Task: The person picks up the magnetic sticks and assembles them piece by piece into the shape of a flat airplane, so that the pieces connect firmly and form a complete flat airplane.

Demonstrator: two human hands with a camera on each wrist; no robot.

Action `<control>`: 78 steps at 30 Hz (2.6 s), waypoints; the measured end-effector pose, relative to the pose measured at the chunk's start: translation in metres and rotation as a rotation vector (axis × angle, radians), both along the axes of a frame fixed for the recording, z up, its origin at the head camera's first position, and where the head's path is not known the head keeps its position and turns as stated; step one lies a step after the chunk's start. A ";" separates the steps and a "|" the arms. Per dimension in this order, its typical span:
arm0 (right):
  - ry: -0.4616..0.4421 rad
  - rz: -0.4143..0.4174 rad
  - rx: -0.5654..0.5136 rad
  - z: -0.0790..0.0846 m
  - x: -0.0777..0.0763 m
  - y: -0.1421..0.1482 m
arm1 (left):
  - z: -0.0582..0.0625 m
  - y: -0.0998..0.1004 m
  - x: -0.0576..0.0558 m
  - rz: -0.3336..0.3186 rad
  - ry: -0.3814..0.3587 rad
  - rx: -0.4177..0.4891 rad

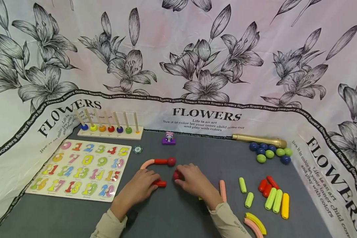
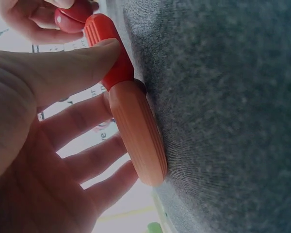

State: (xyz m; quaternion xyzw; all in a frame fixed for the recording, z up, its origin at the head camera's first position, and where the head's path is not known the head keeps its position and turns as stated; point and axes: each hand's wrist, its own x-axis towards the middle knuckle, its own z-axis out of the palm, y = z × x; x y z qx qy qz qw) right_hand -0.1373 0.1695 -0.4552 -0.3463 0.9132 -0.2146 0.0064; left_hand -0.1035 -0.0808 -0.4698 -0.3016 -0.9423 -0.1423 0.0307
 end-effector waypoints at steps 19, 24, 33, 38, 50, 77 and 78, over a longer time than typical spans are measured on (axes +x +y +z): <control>-0.060 -0.057 0.028 -0.011 0.016 -0.022 | -0.002 0.000 -0.007 -0.001 -0.010 0.049; -0.073 -0.064 -0.001 -0.010 0.021 -0.012 | -0.004 -0.002 -0.003 -0.005 -0.005 0.072; -0.014 -0.188 -0.053 0.000 0.039 0.030 | -0.006 -0.002 -0.001 0.010 -0.043 0.104; 0.032 -0.252 -0.089 0.009 0.046 0.061 | -0.004 -0.001 -0.001 0.011 -0.028 0.095; 0.061 -0.315 -0.076 0.020 0.055 0.098 | -0.001 0.004 -0.007 0.033 -0.063 0.073; -0.180 -0.383 0.069 0.003 0.057 0.063 | 0.001 0.002 -0.007 -0.002 -0.109 0.162; -0.182 -0.381 0.069 0.003 0.057 0.063 | 0.004 0.001 -0.009 0.003 -0.123 0.179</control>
